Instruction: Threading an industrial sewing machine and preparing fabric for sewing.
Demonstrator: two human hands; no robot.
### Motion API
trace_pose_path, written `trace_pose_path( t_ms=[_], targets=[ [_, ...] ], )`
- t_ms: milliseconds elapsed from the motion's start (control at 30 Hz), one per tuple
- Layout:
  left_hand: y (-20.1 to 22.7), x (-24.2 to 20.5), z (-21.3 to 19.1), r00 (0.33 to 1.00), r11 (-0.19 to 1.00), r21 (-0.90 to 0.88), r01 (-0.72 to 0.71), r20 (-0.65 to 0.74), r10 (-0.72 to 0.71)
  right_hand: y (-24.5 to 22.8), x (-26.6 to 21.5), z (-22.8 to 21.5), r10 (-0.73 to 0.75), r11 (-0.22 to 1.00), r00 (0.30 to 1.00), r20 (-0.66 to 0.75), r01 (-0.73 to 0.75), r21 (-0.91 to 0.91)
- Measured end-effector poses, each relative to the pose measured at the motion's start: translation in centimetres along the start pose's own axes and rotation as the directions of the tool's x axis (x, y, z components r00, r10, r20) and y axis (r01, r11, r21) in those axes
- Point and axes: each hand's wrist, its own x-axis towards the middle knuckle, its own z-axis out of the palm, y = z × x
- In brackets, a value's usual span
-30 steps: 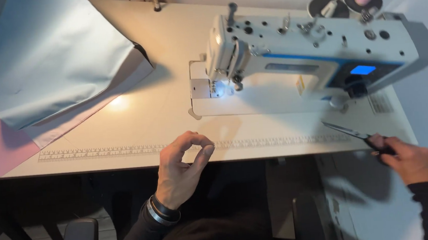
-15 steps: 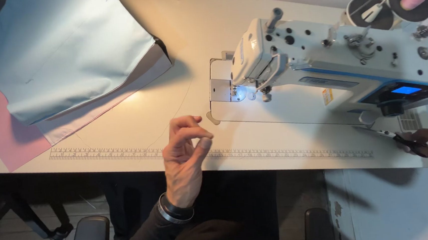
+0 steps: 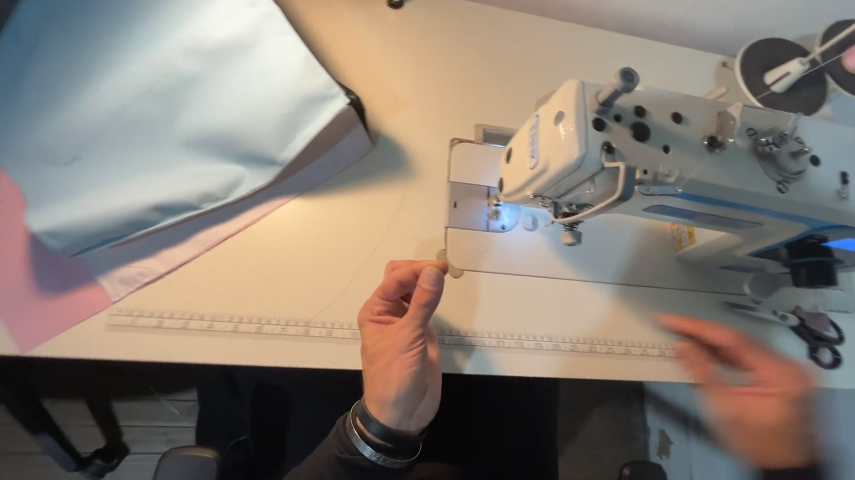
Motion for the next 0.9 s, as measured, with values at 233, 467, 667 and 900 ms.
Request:
trace_pose_path(
  t_ms=[233,467,667,900],
  targets=[
    [-1.5,-1.0,-0.3,0.998,0.999,0.0,0.051,0.033,-0.051,-19.3,0.9,10.3,-0.021,0.273,1.0,0.018,-0.012,0.962],
    [-2.3,-1.3,-0.8,0.994,0.995,0.046,0.088,0.059,-0.091,-19.3,1.7,13.7,0.115,0.024,0.993,-0.023,0.021,1.0],
    [-1.9,-0.5,-1.5,0.971,0.984,0.1,0.15,0.174,-0.166,-20.3,1.8,10.8,0.131,0.204,0.988,-0.078,0.05,0.978],
    [4.1,0.9,0.6,0.977,0.82,0.554,-0.146,0.211,0.031,-21.3,1.7,9.1,-0.138,0.786,0.834,-0.534,0.42,0.454]
  ],
)
